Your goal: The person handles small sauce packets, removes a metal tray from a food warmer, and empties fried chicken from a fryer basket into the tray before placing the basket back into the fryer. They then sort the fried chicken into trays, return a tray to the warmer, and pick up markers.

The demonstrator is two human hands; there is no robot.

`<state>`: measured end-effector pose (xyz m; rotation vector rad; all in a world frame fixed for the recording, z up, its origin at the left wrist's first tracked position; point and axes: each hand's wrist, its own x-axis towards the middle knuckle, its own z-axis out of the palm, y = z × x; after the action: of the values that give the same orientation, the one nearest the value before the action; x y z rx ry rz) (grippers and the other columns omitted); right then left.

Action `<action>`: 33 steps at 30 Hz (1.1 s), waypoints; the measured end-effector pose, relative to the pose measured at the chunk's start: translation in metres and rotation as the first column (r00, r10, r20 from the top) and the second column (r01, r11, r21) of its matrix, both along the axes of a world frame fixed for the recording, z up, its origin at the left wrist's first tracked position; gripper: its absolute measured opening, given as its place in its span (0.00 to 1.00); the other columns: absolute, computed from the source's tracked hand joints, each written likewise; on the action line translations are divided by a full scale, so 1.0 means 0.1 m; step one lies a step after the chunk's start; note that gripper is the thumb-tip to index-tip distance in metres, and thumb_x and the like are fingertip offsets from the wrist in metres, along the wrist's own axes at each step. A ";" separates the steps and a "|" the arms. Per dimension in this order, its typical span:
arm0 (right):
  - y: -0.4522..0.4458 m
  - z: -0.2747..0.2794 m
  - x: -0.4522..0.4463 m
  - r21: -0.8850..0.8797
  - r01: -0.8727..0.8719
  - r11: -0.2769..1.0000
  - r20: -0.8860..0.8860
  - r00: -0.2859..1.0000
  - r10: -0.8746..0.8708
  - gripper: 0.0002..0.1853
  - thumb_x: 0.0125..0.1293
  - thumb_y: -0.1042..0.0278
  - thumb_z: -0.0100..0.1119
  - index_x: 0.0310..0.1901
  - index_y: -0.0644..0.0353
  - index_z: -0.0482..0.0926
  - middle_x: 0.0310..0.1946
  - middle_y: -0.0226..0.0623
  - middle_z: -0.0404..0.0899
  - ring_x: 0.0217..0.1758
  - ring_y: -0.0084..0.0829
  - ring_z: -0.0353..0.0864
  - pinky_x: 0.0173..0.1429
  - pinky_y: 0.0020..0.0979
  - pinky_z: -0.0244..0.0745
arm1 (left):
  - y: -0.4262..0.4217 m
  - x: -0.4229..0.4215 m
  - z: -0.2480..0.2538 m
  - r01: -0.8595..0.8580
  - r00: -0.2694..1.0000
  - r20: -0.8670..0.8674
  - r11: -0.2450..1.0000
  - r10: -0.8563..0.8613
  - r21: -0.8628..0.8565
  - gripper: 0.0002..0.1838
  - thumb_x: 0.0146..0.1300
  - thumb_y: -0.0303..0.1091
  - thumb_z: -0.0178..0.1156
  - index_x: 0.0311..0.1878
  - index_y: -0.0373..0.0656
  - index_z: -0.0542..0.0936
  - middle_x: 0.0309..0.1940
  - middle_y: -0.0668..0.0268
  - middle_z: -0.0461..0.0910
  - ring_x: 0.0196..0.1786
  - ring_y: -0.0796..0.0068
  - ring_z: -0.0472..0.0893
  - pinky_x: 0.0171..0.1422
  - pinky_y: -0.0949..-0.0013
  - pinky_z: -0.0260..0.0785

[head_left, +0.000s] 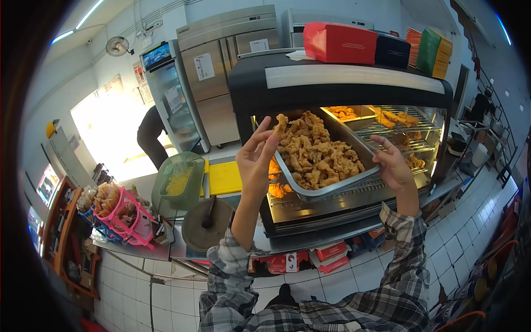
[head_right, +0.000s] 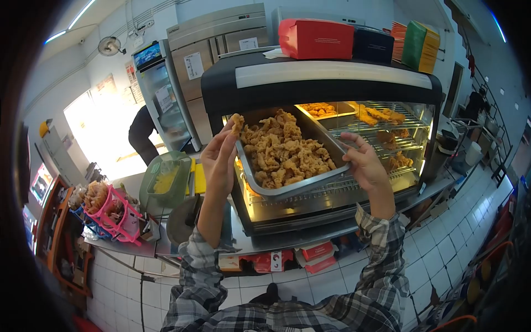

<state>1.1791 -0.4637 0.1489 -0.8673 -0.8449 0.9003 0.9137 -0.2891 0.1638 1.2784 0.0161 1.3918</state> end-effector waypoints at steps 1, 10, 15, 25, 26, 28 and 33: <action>0.07 0.00 0.02 0.003 0.005 1.000 0.001 1.000 -0.005 0.26 0.58 0.83 0.53 0.59 0.57 0.68 0.51 0.36 0.75 0.44 0.21 0.77 0.46 0.24 0.77 | 0.11 0.04 -0.03 -0.011 1.000 -0.015 1.000 0.010 -0.020 0.12 0.61 0.33 0.66 0.43 0.35 0.82 0.67 0.45 0.64 0.67 0.58 0.68 0.69 0.59 0.63; 0.80 -0.03 0.06 0.039 0.109 0.993 -0.067 0.992 -0.106 0.22 0.62 0.81 0.57 0.58 0.60 0.68 0.46 0.38 0.76 0.44 0.25 0.77 0.49 0.26 0.75 | 0.23 -0.26 -0.10 -0.053 0.995 -0.084 0.996 0.047 -0.067 0.10 0.61 0.31 0.65 0.42 0.35 0.82 0.65 0.43 0.66 0.68 0.56 0.68 0.68 0.60 0.63; 1.19 0.03 -0.20 0.119 0.216 0.969 -0.113 0.973 -0.202 0.22 0.60 0.82 0.60 0.56 0.63 0.69 0.47 0.39 0.74 0.49 0.28 0.74 0.53 0.27 0.72 | 0.17 -0.72 -0.19 -0.208 0.972 -0.109 0.978 0.207 0.002 0.07 0.61 0.26 0.62 0.42 0.35 0.81 0.64 0.43 0.66 0.67 0.56 0.68 0.70 0.57 0.60; 1.50 -0.25 -0.59 0.246 0.501 0.830 -0.098 0.864 -0.493 0.17 0.64 0.78 0.59 0.53 0.64 0.69 0.50 0.39 0.68 0.54 0.28 0.74 0.58 0.24 0.73 | 0.01 -1.11 -0.33 -0.545 0.782 -0.164 0.788 0.601 0.287 0.10 0.51 0.26 0.70 0.38 0.40 0.81 0.59 0.49 0.74 0.72 0.48 0.59 0.73 0.50 0.55; 1.44 -0.20 -0.71 0.261 0.501 0.825 -0.042 0.860 -0.509 0.16 0.65 0.77 0.59 0.53 0.63 0.69 0.52 0.39 0.68 0.57 0.28 0.73 0.59 0.24 0.73 | -0.05 -1.15 -0.31 -0.525 0.796 -0.134 0.783 0.591 0.334 0.10 0.51 0.27 0.71 0.37 0.41 0.81 0.58 0.50 0.75 0.72 0.48 0.59 0.72 0.49 0.56; 1.40 -0.18 -0.83 0.324 0.485 0.812 0.109 0.834 -0.541 0.17 0.66 0.76 0.58 0.54 0.64 0.67 0.54 0.39 0.67 0.61 0.31 0.71 0.62 0.26 0.72 | -0.17 -1.23 -0.25 -0.488 0.821 -0.074 0.763 0.566 0.424 0.10 0.50 0.28 0.72 0.36 0.42 0.81 0.56 0.50 0.77 0.71 0.46 0.60 0.71 0.48 0.57; 1.50 -0.22 -0.96 0.442 0.433 0.786 0.250 0.781 -0.572 0.19 0.67 0.77 0.55 0.57 0.62 0.64 0.61 0.42 0.60 0.69 0.40 0.62 0.69 0.35 0.68 | -0.40 -1.25 -0.23 -0.384 0.918 0.064 0.837 0.391 0.390 0.17 0.41 0.41 0.79 0.31 0.45 0.83 0.42 0.55 0.84 0.67 0.47 0.65 0.70 0.46 0.60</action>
<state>1.0827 -0.3141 0.1266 -0.8891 -0.9938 0.0776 0.7892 -0.3287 0.1405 1.6938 0.0066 1.7964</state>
